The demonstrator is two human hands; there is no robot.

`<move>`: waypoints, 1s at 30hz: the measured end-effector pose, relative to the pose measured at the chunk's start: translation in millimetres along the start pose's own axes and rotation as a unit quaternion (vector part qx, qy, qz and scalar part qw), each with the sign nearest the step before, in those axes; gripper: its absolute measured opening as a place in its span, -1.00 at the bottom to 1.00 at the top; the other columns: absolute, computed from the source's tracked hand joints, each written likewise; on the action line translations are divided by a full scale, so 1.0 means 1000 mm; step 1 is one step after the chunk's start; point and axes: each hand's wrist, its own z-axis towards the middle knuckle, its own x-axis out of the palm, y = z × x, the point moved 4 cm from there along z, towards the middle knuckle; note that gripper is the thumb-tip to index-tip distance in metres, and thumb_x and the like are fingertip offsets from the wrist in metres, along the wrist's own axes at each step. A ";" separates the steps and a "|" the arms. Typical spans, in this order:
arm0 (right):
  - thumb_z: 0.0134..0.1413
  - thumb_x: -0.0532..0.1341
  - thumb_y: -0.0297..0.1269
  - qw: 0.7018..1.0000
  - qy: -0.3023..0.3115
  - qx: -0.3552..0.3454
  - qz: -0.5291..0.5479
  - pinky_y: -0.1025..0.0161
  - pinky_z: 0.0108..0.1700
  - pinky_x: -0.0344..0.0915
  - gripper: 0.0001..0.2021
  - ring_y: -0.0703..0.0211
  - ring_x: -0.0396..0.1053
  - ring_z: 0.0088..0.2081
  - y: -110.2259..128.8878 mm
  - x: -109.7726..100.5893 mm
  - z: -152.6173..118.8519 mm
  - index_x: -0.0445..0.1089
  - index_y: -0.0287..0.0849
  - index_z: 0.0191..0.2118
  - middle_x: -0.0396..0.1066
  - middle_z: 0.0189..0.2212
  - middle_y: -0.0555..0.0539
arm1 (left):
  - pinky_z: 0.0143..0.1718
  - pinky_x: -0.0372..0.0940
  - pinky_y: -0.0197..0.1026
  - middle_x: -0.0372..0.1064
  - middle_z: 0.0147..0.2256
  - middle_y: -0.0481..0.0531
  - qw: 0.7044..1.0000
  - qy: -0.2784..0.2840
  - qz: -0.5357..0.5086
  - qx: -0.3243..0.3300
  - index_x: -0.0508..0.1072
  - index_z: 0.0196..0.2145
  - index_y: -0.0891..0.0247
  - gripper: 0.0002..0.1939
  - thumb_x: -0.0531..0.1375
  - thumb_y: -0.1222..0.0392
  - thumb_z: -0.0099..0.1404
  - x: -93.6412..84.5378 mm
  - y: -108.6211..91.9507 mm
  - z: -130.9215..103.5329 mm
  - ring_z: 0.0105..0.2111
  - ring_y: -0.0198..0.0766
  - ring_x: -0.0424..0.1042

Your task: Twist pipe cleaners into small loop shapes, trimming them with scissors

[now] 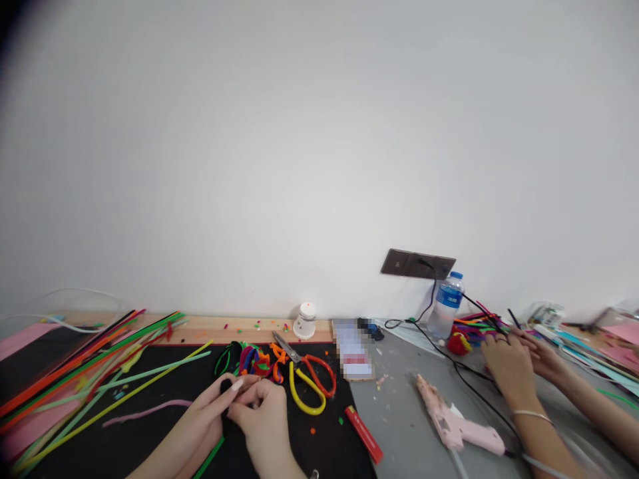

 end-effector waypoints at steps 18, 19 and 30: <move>-0.37 0.27 -0.41 0.999 0.038 0.006 0.025 0.38 -0.58 -0.21 -0.63 0.42 -0.19 -0.62 0.002 0.005 0.000 0.00 -0.19 -0.81 -0.10 -0.78 0.18 | -0.06 0.17 -0.08 0.47 -0.32 0.04 0.999 0.025 0.036 0.015 0.35 -0.42 0.20 -0.79 0.27 0.10 0.00 0.002 0.001 -0.004 -0.15 -0.08 0.36; -0.37 0.27 -0.41 0.999 0.043 0.008 0.023 0.38 -0.58 -0.20 -0.65 0.42 -0.18 -0.62 0.001 0.005 0.000 0.02 -0.20 -0.80 -0.08 -0.78 0.18 | -0.05 0.16 -0.09 0.47 -0.31 0.04 0.999 0.022 0.037 0.015 0.35 -0.40 0.20 -0.80 0.26 0.10 0.02 0.001 0.001 -0.004 -0.14 -0.08 0.36; -0.29 0.27 -0.36 0.993 0.101 0.011 0.060 0.40 -0.56 -0.05 -0.84 0.39 0.02 -0.64 -0.005 0.009 -0.002 0.26 -0.27 -0.64 0.14 -0.73 0.11 | -0.01 0.14 -0.08 0.45 -0.25 0.04 0.994 0.033 0.100 0.042 0.35 -0.29 0.20 -0.82 0.16 0.10 0.16 -0.013 0.002 0.002 -0.12 -0.10 0.35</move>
